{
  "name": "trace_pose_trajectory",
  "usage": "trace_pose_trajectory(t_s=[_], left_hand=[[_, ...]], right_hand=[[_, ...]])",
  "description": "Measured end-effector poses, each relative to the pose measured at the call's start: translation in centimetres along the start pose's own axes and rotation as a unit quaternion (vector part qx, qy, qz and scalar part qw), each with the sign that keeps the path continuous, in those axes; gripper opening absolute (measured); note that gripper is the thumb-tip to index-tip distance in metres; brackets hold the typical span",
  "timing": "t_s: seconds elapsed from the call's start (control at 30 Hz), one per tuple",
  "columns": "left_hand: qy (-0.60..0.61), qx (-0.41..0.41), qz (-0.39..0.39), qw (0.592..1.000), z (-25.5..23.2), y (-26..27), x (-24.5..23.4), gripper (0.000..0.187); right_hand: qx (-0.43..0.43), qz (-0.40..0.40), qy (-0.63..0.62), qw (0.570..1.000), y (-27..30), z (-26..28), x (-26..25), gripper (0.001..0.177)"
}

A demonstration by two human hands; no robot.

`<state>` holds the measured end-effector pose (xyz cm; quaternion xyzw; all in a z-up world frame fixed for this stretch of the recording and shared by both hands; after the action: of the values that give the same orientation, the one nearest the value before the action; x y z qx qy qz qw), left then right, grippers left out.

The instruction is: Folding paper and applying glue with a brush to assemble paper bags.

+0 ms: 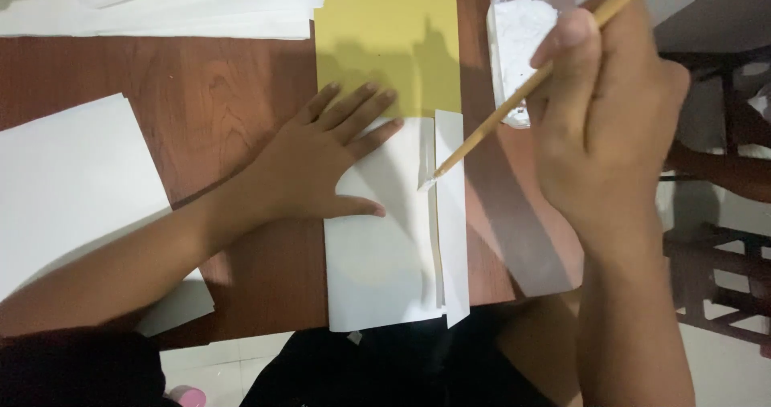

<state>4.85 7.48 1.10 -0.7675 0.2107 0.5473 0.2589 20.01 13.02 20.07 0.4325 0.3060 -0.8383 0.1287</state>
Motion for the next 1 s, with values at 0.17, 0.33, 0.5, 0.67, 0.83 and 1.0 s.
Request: trace_pose_trajectory(t_s=[0.17, 0.33, 0.5, 0.67, 0.83, 1.0], left_hand=[[-0.005, 0.007, -0.009, 1.0, 0.0, 0.1, 0.0, 0.108], [0.005, 0.011, -0.035, 0.999, -0.2, 0.2, -0.5, 0.107], [0.01, 0.02, -0.065, 0.998, -0.2, 0.6, -0.6, 0.105], [0.004, 0.0, -0.005, 1.0, -0.2, -0.1, -0.4, 0.109], [-0.022, 0.026, -0.054, 0.998, -0.5, 0.3, -1.2, 0.088], [-0.115, 0.076, -0.124, 0.983, -1.8, 0.1, -2.9, 0.066]], right_hand=[[0.027, 0.012, 0.043, 0.999, -0.7, 1.4, 0.7, 0.056], [0.02, -0.008, 0.045, 0.999, 0.9, 0.9, 0.1, 0.05], [-0.064, -0.112, 0.018, 0.991, 5.0, -0.1, -1.2, 0.042], [-0.064, -0.141, -0.045, 0.987, 11.4, -2.7, -1.5, 0.038], [0.088, -0.171, -0.174, 0.966, 23.8, -22.9, -5.6, 0.047], [0.165, -0.397, 0.163, 0.888, 14.3, -12.4, -8.9, 0.069]])
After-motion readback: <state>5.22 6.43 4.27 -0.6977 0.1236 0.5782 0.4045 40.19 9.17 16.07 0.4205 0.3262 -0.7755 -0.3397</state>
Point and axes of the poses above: each hand's wrist, its own y-axis away from the middle knuckle, its own x-axis out of the palm, z = x × y, the point moved 9 cm from there along -y, towards the middle knuckle, and after that the axes turned 5 degrees about x, right-handed, at the moved point
